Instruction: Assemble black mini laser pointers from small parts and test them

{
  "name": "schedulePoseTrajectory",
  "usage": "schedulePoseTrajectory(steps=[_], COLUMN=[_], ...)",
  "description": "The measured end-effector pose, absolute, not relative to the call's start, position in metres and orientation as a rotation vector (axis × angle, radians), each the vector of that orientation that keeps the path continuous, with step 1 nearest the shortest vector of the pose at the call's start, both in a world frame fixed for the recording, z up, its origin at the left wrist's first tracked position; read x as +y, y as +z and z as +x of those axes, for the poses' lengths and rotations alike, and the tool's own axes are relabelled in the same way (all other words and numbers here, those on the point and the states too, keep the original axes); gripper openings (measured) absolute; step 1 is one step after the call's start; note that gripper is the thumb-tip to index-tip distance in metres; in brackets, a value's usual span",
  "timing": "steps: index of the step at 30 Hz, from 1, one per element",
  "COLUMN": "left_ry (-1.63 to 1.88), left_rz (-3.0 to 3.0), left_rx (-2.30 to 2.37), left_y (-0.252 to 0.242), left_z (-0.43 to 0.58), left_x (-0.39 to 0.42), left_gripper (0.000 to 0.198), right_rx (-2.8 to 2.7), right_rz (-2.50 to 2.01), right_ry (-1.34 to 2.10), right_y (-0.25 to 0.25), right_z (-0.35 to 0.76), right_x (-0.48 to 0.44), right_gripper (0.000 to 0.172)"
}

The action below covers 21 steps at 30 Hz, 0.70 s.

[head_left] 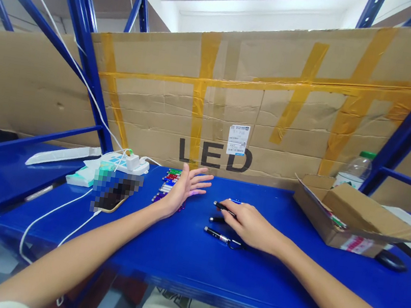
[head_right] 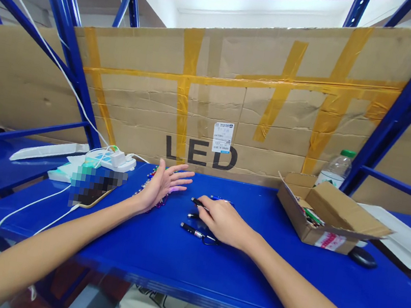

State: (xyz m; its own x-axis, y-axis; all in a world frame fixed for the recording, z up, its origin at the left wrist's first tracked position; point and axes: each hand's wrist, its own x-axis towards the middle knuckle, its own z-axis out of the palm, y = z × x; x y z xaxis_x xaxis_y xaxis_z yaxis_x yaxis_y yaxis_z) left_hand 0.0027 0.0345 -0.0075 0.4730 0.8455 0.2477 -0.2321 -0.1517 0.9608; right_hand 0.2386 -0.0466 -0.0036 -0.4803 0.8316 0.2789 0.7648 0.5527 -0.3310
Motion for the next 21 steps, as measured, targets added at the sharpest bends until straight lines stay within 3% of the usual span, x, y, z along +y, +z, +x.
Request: schedulePoseTrajectory(steps=[6, 14, 21], left_ry=[1.033, 1.044, 1.029], left_rz=[1.425, 1.41, 1.439], left_rx=[0.575, 0.567, 0.587], left_y=[-0.008, -0.009, -0.009], left_z=[0.003, 0.004, 0.003], left_x=[0.032, 0.034, 0.032], left_gripper=[0.092, 0.093, 0.087], right_rx=[-2.185, -2.49, -2.37], right_rz=[-1.373, -1.286, -1.373], right_ry=[0.134, 0.179, 0.144], right_y=[-0.001, 0.0, -0.001], right_z=[0.245, 0.246, 0.244], right_x=[-0.042, -0.046, -0.045], right_gripper=[0.034, 0.026, 0.033])
